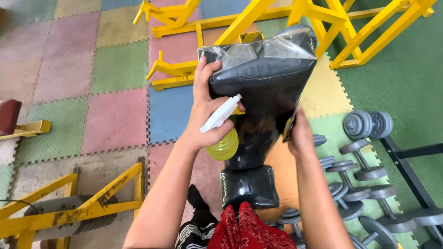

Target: Cleaning and wiping down various gym machines and benches with a cloth and spray bottle.

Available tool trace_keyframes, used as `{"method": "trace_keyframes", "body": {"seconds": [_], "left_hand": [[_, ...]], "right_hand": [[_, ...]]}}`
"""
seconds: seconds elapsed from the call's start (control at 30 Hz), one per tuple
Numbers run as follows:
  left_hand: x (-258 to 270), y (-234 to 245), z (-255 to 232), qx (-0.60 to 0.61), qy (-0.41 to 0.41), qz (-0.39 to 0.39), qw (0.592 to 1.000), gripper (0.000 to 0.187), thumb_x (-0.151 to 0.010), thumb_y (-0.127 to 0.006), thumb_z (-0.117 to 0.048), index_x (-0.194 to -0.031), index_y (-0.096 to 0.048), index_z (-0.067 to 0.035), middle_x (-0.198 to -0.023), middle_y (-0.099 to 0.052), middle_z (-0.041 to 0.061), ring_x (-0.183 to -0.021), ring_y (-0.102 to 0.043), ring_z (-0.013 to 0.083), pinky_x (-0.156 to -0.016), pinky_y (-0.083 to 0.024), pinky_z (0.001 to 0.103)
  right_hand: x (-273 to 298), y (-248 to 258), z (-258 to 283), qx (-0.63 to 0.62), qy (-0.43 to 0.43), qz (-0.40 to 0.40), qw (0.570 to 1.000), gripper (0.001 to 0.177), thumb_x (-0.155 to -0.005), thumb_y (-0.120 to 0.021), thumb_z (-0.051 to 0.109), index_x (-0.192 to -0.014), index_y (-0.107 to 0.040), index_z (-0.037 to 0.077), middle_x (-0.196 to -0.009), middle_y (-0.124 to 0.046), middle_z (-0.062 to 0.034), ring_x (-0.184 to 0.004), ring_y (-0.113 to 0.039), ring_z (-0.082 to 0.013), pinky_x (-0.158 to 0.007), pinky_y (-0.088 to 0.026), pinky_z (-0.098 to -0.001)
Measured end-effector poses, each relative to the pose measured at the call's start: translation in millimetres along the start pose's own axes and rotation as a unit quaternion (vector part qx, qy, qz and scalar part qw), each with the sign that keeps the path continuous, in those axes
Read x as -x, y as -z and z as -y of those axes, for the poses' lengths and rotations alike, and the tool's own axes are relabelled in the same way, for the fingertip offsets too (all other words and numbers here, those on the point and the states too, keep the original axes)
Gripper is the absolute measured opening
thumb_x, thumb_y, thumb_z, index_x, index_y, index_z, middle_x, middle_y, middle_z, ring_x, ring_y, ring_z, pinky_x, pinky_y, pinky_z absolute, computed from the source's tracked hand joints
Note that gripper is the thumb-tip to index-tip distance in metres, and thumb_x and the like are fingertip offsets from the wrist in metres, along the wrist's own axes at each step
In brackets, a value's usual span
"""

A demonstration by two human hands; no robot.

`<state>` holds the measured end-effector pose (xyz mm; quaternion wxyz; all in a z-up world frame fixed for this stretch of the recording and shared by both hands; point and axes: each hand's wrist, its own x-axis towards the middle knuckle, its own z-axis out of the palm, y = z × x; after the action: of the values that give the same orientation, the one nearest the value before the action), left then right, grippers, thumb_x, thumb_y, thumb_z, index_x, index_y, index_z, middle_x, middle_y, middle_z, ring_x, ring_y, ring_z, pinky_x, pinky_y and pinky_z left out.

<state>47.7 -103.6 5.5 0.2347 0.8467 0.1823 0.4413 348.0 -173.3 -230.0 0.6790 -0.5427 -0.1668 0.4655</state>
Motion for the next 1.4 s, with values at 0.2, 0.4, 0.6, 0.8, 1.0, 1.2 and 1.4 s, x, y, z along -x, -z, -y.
{"method": "trace_keyframes", "body": {"seconds": [0.2,0.4,0.6,0.8,1.0,1.2,1.4], "left_hand": [[5.4,-4.0,-8.5,-0.037,0.038,0.005,0.999,0.033,-0.065,-0.066,-0.016,-0.096,-0.077,-0.015,-0.170,-0.015,0.026,-0.163,-0.004,0.0548,-0.137,-0.009,0.058],[20.2,-20.9,-11.9,-0.055,0.050,-0.012,0.997,0.032,-0.069,-0.068,-0.012,-0.099,-0.079,-0.017,-0.172,0.008,0.031,-0.163,0.006,0.0549,-0.137,-0.005,0.055],[18.9,-24.7,-15.3,-0.095,0.056,-0.018,0.994,0.031,-0.068,-0.068,-0.011,-0.097,-0.079,-0.017,-0.171,0.006,0.030,-0.164,0.005,0.0519,-0.138,-0.003,0.052],[20.0,-24.6,-14.0,-0.072,0.057,-0.022,0.996,0.031,-0.069,-0.068,-0.012,-0.097,-0.079,-0.016,-0.172,0.006,0.031,-0.164,0.004,0.0529,-0.138,-0.004,0.052],[21.0,-27.9,-9.5,-0.062,0.055,-0.028,0.996,0.032,-0.068,-0.068,-0.018,-0.097,-0.079,-0.014,-0.172,0.006,0.031,-0.164,0.004,0.0532,-0.138,-0.004,0.053],[20.4,-28.8,-9.6,-0.067,0.061,-0.029,0.995,0.031,-0.068,-0.067,-0.020,-0.097,-0.079,-0.015,-0.172,0.006,0.031,-0.165,0.004,0.0520,-0.139,-0.004,0.053],[18.9,-30.8,-11.8,-0.076,0.071,-0.022,0.994,0.032,-0.067,-0.066,-0.019,-0.096,-0.079,-0.016,-0.171,0.009,0.031,-0.165,0.006,0.0506,-0.139,-0.003,0.052]], "right_hand": [[44.2,-76.9,126.7,-0.043,0.186,0.158,0.969,0.057,-0.113,-0.032,0.044,-0.150,-0.048,0.003,-0.149,-0.057,-0.0077,-0.138,-0.054,-0.0190,-0.120,-0.040,-0.0352],[-2.1,-39.9,26.1,-0.051,0.102,0.097,0.989,0.061,-0.109,-0.030,0.048,-0.149,-0.045,0.004,-0.152,-0.054,-0.0084,-0.140,-0.051,-0.0222,-0.119,-0.038,-0.0360],[-3.9,19.7,-101.7,-0.017,-0.032,0.031,0.999,0.063,-0.108,-0.029,0.050,-0.148,-0.048,0.006,-0.142,-0.058,-0.0051,-0.128,-0.056,-0.0174,-0.108,-0.043,-0.0354],[7.1,21.9,-81.1,0.046,-0.184,-0.026,0.982,0.049,-0.104,-0.031,0.045,-0.139,-0.055,0.021,-0.117,-0.065,-0.0003,-0.102,-0.058,-0.0173,-0.085,-0.047,-0.0406],[49.0,-26.6,74.2,0.105,-0.032,0.025,0.994,0.035,-0.103,-0.047,0.036,-0.124,-0.064,0.015,-0.106,-0.063,0.0032,-0.102,-0.057,-0.0120,-0.082,-0.048,-0.0385],[36.5,-45.1,86.2,-0.024,0.014,0.046,0.999,0.055,-0.113,-0.039,0.052,-0.142,-0.058,0.008,-0.108,-0.058,-0.0095,-0.092,-0.049,-0.0242,-0.070,-0.033,-0.0406],[-7.4,-18.7,-22.7,-0.086,0.056,0.145,0.984,0.064,-0.109,-0.027,0.051,-0.156,-0.037,0.009,-0.156,-0.050,-0.0066,-0.145,-0.048,-0.0225,-0.120,-0.038,-0.0380]]}}
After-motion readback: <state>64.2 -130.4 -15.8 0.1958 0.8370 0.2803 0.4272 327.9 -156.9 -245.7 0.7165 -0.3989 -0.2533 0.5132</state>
